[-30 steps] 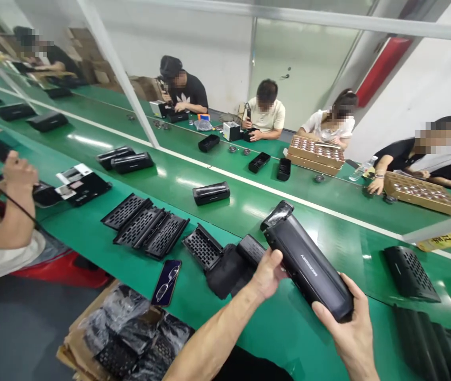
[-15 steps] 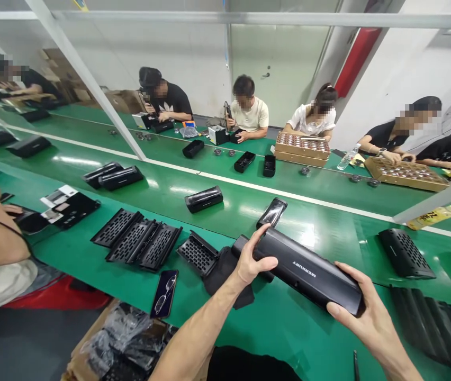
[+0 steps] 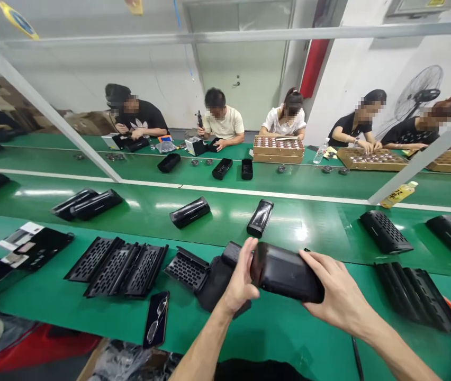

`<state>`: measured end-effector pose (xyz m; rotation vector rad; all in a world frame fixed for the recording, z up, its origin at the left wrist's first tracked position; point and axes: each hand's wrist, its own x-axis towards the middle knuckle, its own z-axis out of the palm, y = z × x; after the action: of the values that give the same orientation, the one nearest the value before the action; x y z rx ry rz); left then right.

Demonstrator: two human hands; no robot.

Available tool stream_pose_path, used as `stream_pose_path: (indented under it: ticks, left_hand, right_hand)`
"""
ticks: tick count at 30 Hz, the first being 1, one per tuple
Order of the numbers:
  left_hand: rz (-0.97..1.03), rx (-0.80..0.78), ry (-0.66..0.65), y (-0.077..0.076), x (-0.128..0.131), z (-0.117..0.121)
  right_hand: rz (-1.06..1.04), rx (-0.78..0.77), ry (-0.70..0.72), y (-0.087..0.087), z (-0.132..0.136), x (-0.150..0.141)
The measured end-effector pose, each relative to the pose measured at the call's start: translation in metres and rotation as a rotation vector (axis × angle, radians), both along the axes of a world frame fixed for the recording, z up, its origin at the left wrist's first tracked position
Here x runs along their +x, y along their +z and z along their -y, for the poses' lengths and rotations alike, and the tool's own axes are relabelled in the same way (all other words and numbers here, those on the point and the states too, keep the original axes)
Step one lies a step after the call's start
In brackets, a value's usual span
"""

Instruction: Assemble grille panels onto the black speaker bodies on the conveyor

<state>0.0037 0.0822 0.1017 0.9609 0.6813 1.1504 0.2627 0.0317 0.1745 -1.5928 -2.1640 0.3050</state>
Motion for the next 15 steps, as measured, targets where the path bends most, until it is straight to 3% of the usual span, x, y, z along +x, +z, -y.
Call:
stream_pose_path:
  ticks: [2, 5, 10, 12, 15]
  left_hand:
    - [-0.136, 0.083, -0.065, 0.009, -0.011, -0.003]
    - [-0.193, 0.072, -0.059, 0.010, -0.012, 0.002]
    - [-0.105, 0.008, 0.097, -0.001, -0.012, 0.010]
    - [-0.082, -0.022, 0.086, -0.001, -0.012, 0.010]
    - [-0.084, -0.046, 0.052, 0.000, -0.011, 0.010]
  right_hand:
    - [0.096, -0.038, 0.060, 0.005, -0.001, 0.004]
    - [0.041, -0.106, 0.062, -0.001, 0.002, 0.011]
    - [-0.521, -0.297, -0.153, -0.032, 0.026, 0.032]
    - [-0.728, -0.343, -0.187, -0.043, 0.035, 0.034]
    - [-0.833, -0.324, -0.231, -0.048, 0.042, 0.029]
